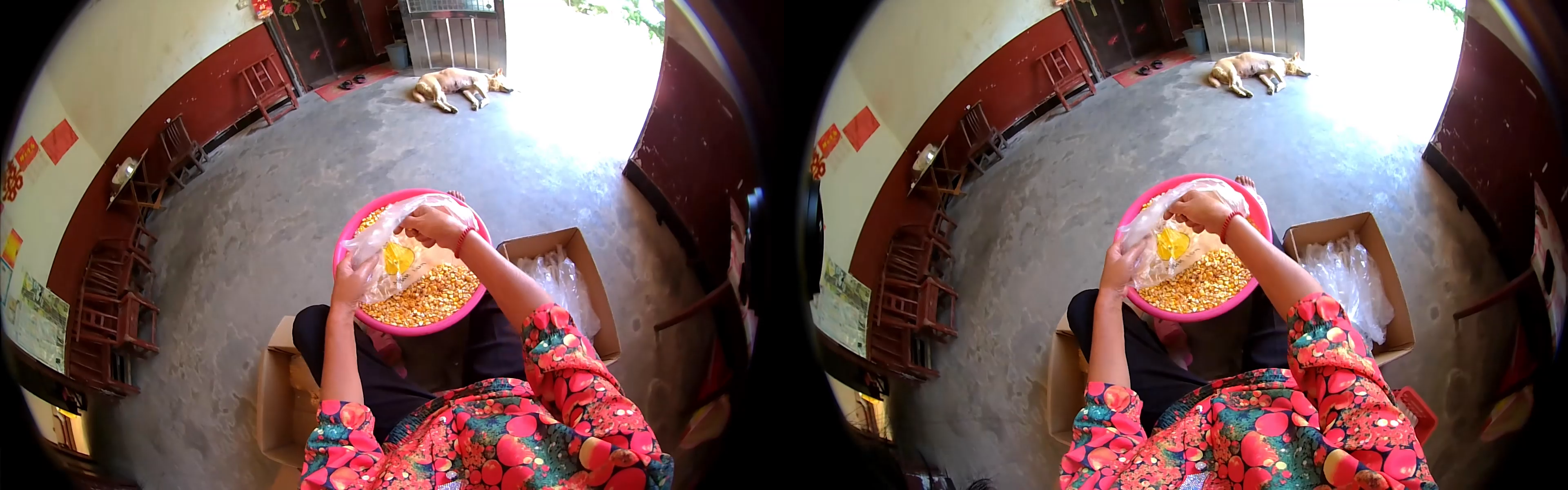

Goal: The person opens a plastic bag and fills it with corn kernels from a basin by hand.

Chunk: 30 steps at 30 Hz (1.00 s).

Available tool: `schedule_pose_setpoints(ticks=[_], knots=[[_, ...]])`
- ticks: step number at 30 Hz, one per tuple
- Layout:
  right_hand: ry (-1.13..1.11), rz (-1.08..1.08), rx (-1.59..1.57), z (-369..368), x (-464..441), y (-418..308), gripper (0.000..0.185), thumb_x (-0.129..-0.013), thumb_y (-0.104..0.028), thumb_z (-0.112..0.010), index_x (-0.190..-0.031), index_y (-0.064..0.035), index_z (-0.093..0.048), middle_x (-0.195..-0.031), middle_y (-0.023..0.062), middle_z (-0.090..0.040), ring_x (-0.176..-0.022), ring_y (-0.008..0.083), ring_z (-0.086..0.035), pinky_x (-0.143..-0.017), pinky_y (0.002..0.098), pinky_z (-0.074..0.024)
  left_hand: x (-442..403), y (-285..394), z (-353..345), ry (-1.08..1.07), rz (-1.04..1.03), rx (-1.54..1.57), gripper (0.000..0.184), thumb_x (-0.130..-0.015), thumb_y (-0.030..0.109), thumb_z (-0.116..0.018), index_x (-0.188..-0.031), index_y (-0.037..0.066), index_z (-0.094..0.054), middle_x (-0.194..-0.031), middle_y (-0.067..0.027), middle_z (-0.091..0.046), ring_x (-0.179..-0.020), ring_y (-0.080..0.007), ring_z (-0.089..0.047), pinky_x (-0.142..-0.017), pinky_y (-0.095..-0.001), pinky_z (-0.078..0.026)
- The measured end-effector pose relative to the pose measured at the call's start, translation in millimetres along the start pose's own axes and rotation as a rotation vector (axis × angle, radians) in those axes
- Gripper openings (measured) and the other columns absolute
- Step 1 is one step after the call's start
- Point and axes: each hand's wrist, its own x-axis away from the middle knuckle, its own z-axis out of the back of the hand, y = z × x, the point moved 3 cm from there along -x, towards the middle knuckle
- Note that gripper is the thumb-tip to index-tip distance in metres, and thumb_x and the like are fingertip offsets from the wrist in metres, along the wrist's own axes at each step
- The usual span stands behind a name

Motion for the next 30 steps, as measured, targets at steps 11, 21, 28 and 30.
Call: schedule_pose_setpoints(ticks=[11,21,28,30], knots=[[0.159,0.302,0.791,-17.4,17.4,-71.4,0.038,-0.086,-0.036,-0.046,-0.092,-0.0029,-0.064,-0.085,0.0120,-0.065,-0.078,0.0220,-0.060,-0.071,0.0332,-0.0461,14.4,21.1,22.1,-0.427,0.425,0.853,0.042,-0.093,0.036,-0.044,-0.097,-0.003,-0.060,-0.076,-0.0086,-0.065,-0.049,-0.0100,-0.053,-0.042,-0.0213,-0.042],[-0.376,0.026,1.710,-2.3,4.4,-7.9,0.031,-0.080,-0.031,-0.053,-0.090,-0.0068,-0.068,-0.092,0.0111,-0.066,-0.085,0.0237,-0.062,-0.076,0.0370,-0.0471,10.0,10.5,37.8,0.353,0.086,0.138,0.021,-0.090,0.010,-0.047,-0.106,0.003,-0.059,-0.084,-0.0045,-0.061,-0.075,-0.0118,-0.058,-0.064,-0.0246,-0.049],[-0.499,-0.054,1.693,-4.3,20.1,-5.9,0.030,-0.080,-0.028,-0.053,-0.090,-0.0042,-0.067,-0.088,0.0131,-0.066,-0.081,0.0248,-0.062,-0.074,0.0373,-0.0463,3.3,12.1,40.7,0.117,-0.054,-0.060,0.023,-0.083,0.008,-0.054,-0.104,0.002,-0.061,-0.087,-0.0063,-0.057,-0.083,-0.0165,-0.058,-0.071,-0.0281,-0.048],[-0.525,-0.050,1.686,-7.5,20.5,-6.3,0.030,-0.080,-0.027,-0.053,-0.090,-0.0035,-0.067,-0.088,0.0137,-0.066,-0.080,0.0251,-0.062,-0.074,0.0373,-0.0461,12.7,31.4,20.5,0.227,-0.217,-0.625,0.027,-0.078,0.015,-0.062,-0.103,0.004,-0.063,-0.092,-0.0117,-0.058,-0.088,-0.0258,-0.059,-0.074,-0.0341,-0.048]])
